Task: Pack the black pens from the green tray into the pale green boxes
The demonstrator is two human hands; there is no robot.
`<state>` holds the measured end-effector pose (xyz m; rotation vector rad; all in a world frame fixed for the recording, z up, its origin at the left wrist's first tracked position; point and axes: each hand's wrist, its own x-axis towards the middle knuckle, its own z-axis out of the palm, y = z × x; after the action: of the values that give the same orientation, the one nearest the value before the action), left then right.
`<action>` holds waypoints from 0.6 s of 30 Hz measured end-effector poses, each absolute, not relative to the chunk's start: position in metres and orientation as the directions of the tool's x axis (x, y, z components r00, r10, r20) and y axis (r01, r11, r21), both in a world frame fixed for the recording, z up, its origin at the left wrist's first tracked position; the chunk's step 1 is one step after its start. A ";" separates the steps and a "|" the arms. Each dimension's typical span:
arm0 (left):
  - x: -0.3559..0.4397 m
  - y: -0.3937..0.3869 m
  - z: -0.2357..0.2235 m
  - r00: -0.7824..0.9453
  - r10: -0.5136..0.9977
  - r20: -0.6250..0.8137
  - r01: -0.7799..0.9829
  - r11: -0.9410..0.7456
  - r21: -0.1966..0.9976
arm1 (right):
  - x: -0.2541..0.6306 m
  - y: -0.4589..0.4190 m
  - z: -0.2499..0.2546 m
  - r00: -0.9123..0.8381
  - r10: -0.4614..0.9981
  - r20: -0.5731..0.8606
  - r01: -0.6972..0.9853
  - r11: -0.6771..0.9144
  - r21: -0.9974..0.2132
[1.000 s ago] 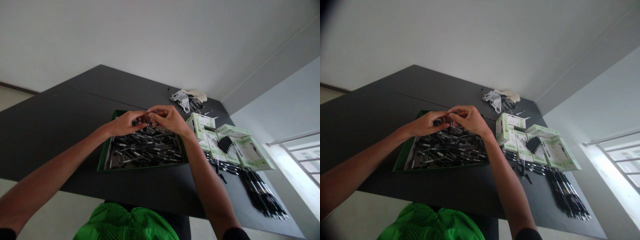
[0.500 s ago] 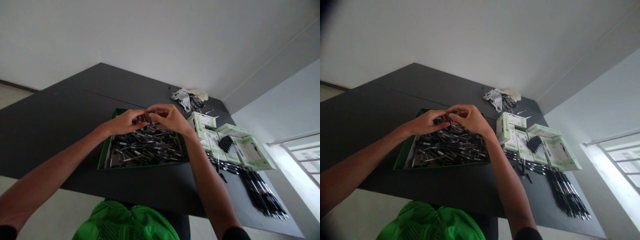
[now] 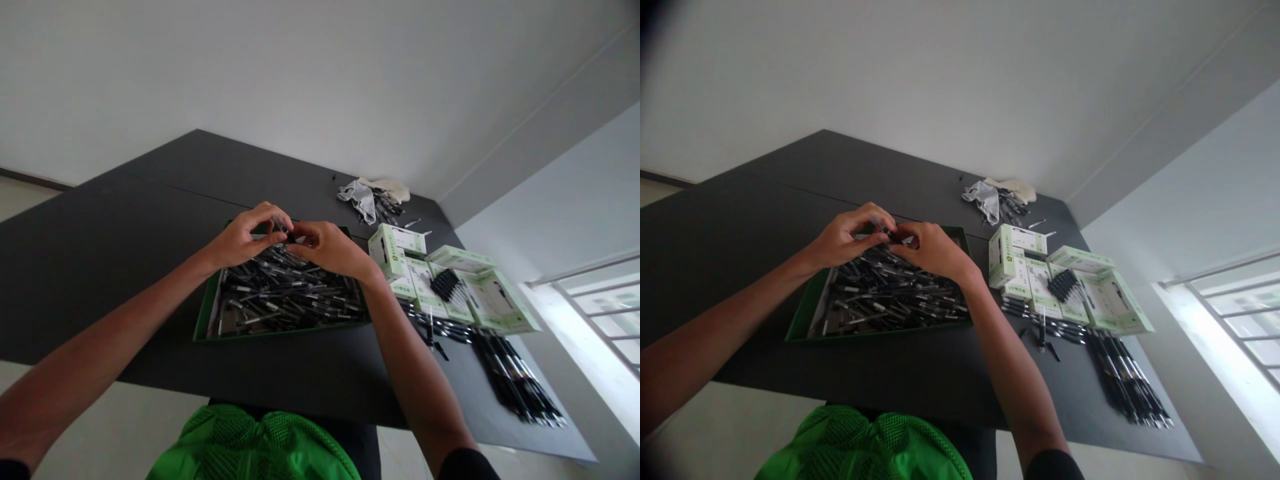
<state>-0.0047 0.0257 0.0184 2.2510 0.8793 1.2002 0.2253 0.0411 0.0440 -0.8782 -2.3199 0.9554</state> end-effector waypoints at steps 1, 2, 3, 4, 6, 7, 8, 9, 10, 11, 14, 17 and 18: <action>-0.005 0.026 0.019 0.425 0.698 0.577 0.314 -0.711 0.629 | 0.224 0.039 0.044 -0.674 0.704 0.222 0.348 0.568 -0.745; -0.005 0.025 0.019 0.429 0.689 0.585 0.301 -0.719 0.626 | 0.222 0.037 0.044 -0.665 0.700 0.260 0.323 0.584 -0.745; -0.005 0.025 0.019 0.431 0.683 0.590 0.289 -0.724 0.626 | 0.221 0.036 0.044 -0.653 0.700 0.289 0.302 0.591 -0.748; -0.006 0.025 0.018 0.432 0.678 0.595 0.277 -0.727 0.628 | 0.221 0.034 0.043 -0.643 0.702 0.306 0.285 0.590 -0.755; -0.006 0.026 0.016 0.437 0.675 0.595 0.255 -0.727 0.637 | 0.223 0.029 0.043 -0.622 0.718 0.314 0.260 0.567 -0.781; -0.007 0.027 0.014 0.444 0.679 0.584 0.242 -0.719 0.652 | 0.225 0.027 0.043 -0.605 0.732 0.313 0.254 0.550 -0.795; -0.008 0.028 0.011 0.454 0.686 0.569 0.225 -0.706 0.672 | 0.227 0.023 0.044 -0.583 0.749 0.314 0.250 0.533 -0.808; -0.008 0.030 0.008 0.464 0.694 0.550 0.203 -0.688 0.696 | 0.230 0.019 0.045 -0.552 0.771 0.317 0.249 0.516 -0.820; -0.008 0.032 0.004 0.476 0.702 0.530 0.180 -0.667 0.723 | 0.235 0.014 0.047 -0.511 0.796 0.323 0.255 0.500 -0.828; -0.009 0.034 0.001 0.488 0.706 0.513 0.155 -0.648 0.745 | 0.241 0.008 0.049 -0.462 0.825 0.326 0.269 0.481 -0.835; -0.009 0.040 -0.007 0.511 0.688 0.516 0.080 -0.635 0.768 | 0.273 -0.017 0.055 -0.256 0.906 0.336 0.370 0.413 -0.832; -0.007 0.042 -0.009 0.511 0.653 0.559 0.028 -0.662 0.749 | 0.325 -0.053 0.050 0.033 0.913 0.406 0.552 0.322 -0.770; -0.006 0.041 -0.008 0.511 0.647 0.566 0.023 -0.669 0.743 | 0.346 -0.065 0.043 0.148 0.886 0.438 0.610 0.267 -0.746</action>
<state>-0.0058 0.0409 -0.0081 2.0638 0.5455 1.1605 0.3461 -0.0653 0.0435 -1.4350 -1.5537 0.3535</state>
